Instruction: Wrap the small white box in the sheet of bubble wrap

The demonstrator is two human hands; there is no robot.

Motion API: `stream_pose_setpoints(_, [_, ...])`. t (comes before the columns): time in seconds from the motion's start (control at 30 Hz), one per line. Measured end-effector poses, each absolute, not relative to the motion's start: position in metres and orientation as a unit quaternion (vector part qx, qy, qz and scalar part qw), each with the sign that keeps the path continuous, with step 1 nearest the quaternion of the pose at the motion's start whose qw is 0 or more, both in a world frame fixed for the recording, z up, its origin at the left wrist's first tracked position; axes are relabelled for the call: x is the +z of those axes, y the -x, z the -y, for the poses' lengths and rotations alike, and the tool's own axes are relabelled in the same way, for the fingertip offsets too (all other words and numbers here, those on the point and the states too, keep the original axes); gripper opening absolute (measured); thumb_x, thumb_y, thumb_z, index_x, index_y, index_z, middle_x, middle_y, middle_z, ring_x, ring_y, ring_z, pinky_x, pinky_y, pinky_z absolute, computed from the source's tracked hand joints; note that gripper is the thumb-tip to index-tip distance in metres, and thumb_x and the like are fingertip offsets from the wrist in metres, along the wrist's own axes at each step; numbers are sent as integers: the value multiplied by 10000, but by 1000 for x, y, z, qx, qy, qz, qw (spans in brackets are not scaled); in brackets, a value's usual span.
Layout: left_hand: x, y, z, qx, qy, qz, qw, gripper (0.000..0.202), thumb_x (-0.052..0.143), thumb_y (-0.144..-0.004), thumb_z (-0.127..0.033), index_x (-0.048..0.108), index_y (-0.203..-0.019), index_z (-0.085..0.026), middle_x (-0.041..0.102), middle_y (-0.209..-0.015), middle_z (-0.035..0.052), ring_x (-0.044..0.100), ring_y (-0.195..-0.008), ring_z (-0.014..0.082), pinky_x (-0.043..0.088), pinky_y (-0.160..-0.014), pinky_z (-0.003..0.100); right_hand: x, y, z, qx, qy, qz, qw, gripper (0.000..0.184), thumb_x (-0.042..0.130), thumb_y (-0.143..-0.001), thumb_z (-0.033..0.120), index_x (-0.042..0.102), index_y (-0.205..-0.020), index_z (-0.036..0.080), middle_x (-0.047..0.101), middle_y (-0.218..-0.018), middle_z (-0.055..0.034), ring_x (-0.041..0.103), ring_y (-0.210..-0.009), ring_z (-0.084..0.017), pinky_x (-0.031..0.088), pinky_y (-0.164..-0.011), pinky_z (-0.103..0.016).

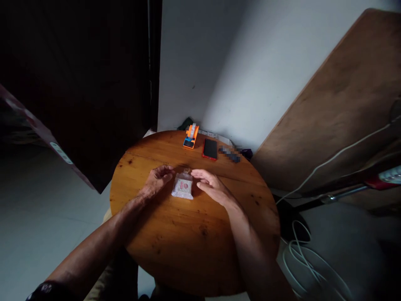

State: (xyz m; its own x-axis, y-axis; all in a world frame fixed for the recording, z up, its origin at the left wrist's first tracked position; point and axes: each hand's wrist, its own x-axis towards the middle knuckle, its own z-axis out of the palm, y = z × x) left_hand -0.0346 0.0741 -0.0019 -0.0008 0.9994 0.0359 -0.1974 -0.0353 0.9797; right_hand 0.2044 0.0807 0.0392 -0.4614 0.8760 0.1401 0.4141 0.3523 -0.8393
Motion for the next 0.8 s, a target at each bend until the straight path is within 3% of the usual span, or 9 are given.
stream_pose_setpoints(0.13, [1, 33, -70, 539, -482, -429, 541, 460, 829, -607, -378, 691, -984, -154, 735, -960, 86, 668, -891, 212, 507, -851, 335, 46, -203, -77, 396, 409, 764, 304, 473, 590, -796, 111, 612, -1249, 247, 659, -1320, -83, 613, -1230, -227, 483, -1054, -479])
stream_pose_setpoints(0.23, [3, 33, -67, 543, -491, -438, 522, 419, 822, -622, -380, 695, -955, -160, 728, -918, 72, 652, -840, 197, 505, -802, 316, 38, -200, -79, 400, 446, 725, 340, 349, 584, -825, 179, 644, -1167, 214, 700, -1238, -101, 653, -1160, -215, 497, -1028, -440])
stream_pose_setpoints(0.33, [6, 33, -65, 546, -498, -453, 498, 351, 803, -641, -391, 699, -885, -161, 703, -816, 44, 614, -728, 159, 483, -709, 278, 28, -198, -84, 392, 488, 687, 368, 241, 585, -844, 284, 684, -1044, 194, 747, -1095, -98, 695, -1032, -214, 528, -934, -389])
stream_pose_setpoints(0.43, [10, 32, -63, 532, -505, -460, 500, 305, 781, -651, -398, 698, -821, -158, 670, -717, 20, 566, -635, 132, 455, -629, 256, 21, -197, -88, 375, 516, 676, 370, 267, 590, -832, 398, 710, -942, 186, 756, -903, -62, 695, -860, -205, 527, -779, -324])
stream_pose_setpoints(0.63, [13, 29, -58, 500, -535, -458, 504, 345, 789, -639, -384, 711, -879, -149, 669, -730, 22, 551, -617, 125, 439, -594, 244, 21, -188, -100, 321, 549, 689, 346, 385, 562, -807, 538, 648, -691, 181, 582, -586, 26, 520, -584, -129, 370, -551, -232])
stream_pose_setpoints(0.8, [10, 26, -57, 467, -568, -466, 492, 458, 806, -642, -438, 710, -963, -126, 598, -670, -12, 489, -581, 103, 387, -544, 223, 25, -168, -118, 329, 578, 692, 280, 442, 541, -788, 575, 548, -567, 193, 460, -504, 41, 428, -533, -121, 275, -520, -252])
